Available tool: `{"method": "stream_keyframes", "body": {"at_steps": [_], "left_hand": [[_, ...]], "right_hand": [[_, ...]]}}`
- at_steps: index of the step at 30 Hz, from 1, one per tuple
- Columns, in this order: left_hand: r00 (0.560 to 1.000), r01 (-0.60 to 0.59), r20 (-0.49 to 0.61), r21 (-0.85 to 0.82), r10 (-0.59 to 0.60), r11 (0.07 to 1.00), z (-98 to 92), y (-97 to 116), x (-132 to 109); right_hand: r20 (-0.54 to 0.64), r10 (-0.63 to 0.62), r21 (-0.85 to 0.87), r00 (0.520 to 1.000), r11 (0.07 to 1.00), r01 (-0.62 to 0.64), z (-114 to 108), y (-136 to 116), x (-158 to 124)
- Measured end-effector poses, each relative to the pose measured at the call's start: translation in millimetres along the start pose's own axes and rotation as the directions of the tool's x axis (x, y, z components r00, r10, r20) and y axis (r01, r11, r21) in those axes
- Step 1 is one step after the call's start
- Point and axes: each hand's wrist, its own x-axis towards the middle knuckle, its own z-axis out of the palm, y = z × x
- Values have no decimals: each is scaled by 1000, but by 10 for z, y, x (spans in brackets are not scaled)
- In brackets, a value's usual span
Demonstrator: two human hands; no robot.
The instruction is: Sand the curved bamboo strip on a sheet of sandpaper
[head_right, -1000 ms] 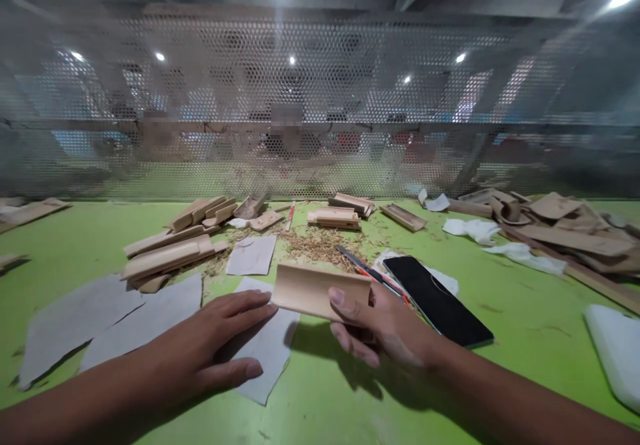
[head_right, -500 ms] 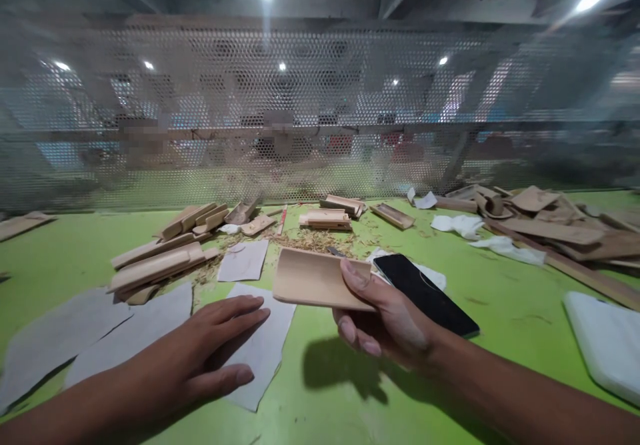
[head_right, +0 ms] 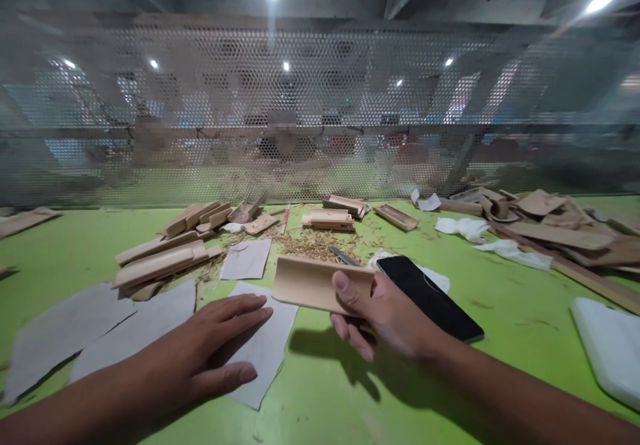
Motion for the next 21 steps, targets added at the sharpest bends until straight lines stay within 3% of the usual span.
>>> {"method": "stream_keyframes", "body": {"at_steps": [3,6,9,14,16,19,21], "left_hand": [[999,21,32,10,-21,1000,2,-4,9],[1000,12,21,-1,-12,1000,10,-14,18],[1000,9,11,-6,-9,1000,7,-6,23],[999,26,46,12,-26,1000,-24,37,28],[999,20,30,-6,-20,1000,-26,36,31],[1000,18,17,-7,-18,1000,-19,20,33],[1000,12,22,5,-12,1000,-17,15,33]], "right_hand": [[-5,-240,-383,971,897,220,-16,15,35],[201,-387,-579,900,694,428,-2,62,64],[354,-378,-651,856,558,515,60,105,54],[496,-341,-644,799,473,601,155,101,-5],[493,-347,-651,798,462,603,153,90,-6],[445,-328,-696,833,459,552,138,88,-5],[499,-332,-687,800,411,599,132,99,-13]]}}
